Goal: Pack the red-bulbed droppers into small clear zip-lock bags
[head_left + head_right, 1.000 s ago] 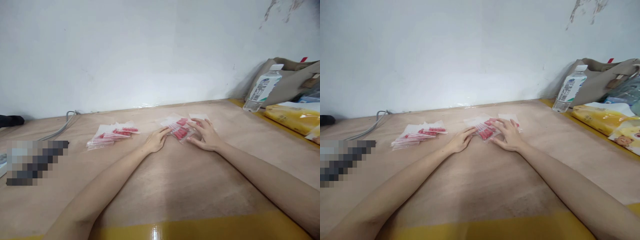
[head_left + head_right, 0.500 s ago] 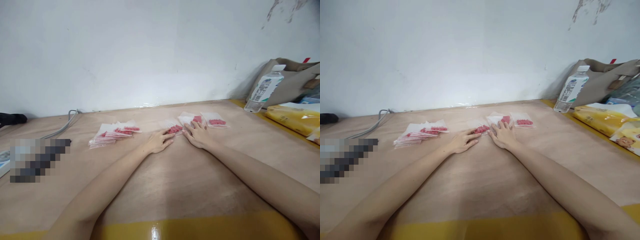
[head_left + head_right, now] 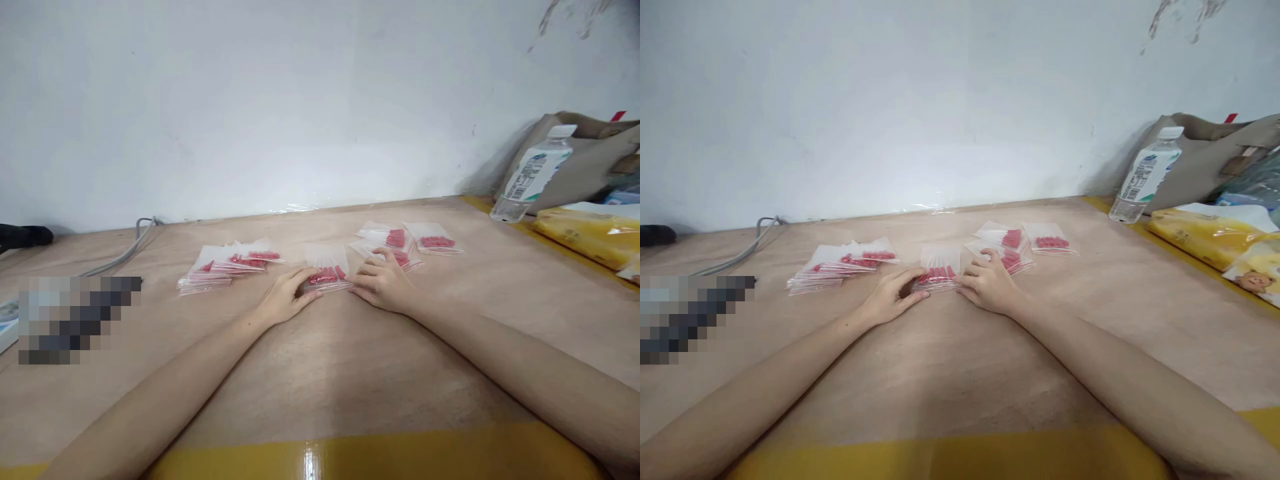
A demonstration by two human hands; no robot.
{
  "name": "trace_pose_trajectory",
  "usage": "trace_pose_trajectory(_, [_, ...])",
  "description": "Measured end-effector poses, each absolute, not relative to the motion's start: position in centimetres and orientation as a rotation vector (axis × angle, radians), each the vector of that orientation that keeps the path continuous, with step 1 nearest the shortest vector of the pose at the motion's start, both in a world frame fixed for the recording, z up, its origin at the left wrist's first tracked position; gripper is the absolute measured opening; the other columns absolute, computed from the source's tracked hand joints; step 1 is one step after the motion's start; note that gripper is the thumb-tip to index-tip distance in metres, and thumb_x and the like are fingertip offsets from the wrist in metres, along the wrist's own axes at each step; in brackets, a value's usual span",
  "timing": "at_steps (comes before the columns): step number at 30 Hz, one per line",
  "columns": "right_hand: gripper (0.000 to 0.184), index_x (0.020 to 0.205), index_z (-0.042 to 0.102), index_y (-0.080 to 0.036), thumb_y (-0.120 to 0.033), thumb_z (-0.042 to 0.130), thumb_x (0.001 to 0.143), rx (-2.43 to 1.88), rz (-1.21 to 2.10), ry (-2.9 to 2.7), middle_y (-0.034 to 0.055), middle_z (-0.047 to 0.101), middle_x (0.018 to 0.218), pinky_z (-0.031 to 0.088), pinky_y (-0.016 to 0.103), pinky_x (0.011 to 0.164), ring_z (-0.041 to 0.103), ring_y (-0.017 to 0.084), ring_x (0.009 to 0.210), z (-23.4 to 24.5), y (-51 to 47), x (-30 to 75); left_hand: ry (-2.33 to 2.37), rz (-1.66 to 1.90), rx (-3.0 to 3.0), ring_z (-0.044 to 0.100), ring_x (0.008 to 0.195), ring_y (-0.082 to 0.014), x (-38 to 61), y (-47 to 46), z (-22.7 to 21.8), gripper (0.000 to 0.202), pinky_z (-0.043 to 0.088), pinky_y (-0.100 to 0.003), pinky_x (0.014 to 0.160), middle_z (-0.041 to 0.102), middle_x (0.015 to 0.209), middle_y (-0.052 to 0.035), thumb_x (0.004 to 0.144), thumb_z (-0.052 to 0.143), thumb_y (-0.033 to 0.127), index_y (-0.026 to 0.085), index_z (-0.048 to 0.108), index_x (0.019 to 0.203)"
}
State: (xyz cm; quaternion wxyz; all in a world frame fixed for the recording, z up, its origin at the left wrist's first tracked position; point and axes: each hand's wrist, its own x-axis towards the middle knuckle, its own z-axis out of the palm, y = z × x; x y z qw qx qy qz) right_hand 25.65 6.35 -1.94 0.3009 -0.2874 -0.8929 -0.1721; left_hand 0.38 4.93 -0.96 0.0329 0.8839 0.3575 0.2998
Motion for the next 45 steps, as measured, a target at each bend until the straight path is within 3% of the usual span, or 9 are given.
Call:
trace_pose_trajectory(13, [0.024,0.071,0.065,-0.018,-0.020,0.047,0.087,-0.812,-0.688,-2.334,0.0011,0.065,0.064,0.026,0.036,0.081,0.054,0.013,0.065,-2.0,6.9,25.8,1.115,0.929,2.766,0.056,0.105,-0.0210,1.6,6.0,-1.3,0.033,0.046,-0.035,0.091,0.059,0.115,-0.0091,0.084,0.054,0.034,0.018,0.058,0.113])
trace_pose_trajectory(16, [0.026,0.071,0.063,-0.016,-0.019,0.044,0.087,-0.788,-0.705,-2.342,0.0018,0.063,0.064,0.026,0.035,0.080,0.052,0.013,0.065,-1.7,6.9,25.7,1.104,0.983,2.878,0.055,0.104,-0.0232,2.4,6.2,-1.4,0.033,0.045,-0.039,0.090,0.060,0.111,-0.0096,0.082,0.057,0.035,0.019,0.060,0.110])
trace_pose_trajectory(19, [0.027,0.068,0.061,-0.015,-0.017,0.042,0.087,-0.767,-0.723,-2.345,0.0022,0.061,0.063,0.026,0.035,0.080,0.051,0.013,0.063,-1.6,6.8,25.7,0.992,1.032,3.019,0.057,0.097,-0.0207,4.1,6.7,-1.5,0.024,0.046,-0.036,0.087,0.063,0.103,-0.0080,0.083,0.056,0.028,0.018,0.062,0.103])
trace_pose_trajectory(25, [0.024,0.071,0.061,-0.015,-0.022,0.044,0.087,-0.761,-0.652,-2.313,0.0023,0.063,0.066,0.027,0.034,0.079,0.052,0.014,0.066,-1.7,6.7,25.8,0.841,1.129,3.258,0.060,0.079,-0.0186,7.0,8.0,-2.1,0.016,0.047,-0.033,0.075,0.067,0.083,-0.0058,0.084,0.048,0.018,0.015,0.063,0.081])
trace_pose_trajectory(38, [0.021,0.070,0.060,-0.015,-0.020,0.047,0.085,-0.751,-0.573,-2.322,0.0033,0.062,0.065,0.026,0.030,0.065,0.051,0.014,0.064,-1.9,6.9,25.7,0.707,1.109,3.388,0.062,0.074,-0.0167,6.8,8.2,-1.7,0.019,0.048,-0.030,0.071,0.067,0.076,-0.0053,0.085,0.045,0.017,0.015,0.060,0.073])
trace_pose_trajectory(45, [0.020,0.073,0.061,-0.016,-0.020,0.046,0.085,-0.807,-0.504,-2.314,0.0027,0.065,0.068,0.025,0.031,0.069,0.053,0.014,0.067,-1.8,6.5,26.3,0.862,1.139,3.361,0.061,0.071,-0.0172,5.0,7.2,-0.8,0.017,0.048,-0.030,0.067,0.066,0.074,-0.0060,0.085,0.046,0.017,0.014,0.059,0.074])
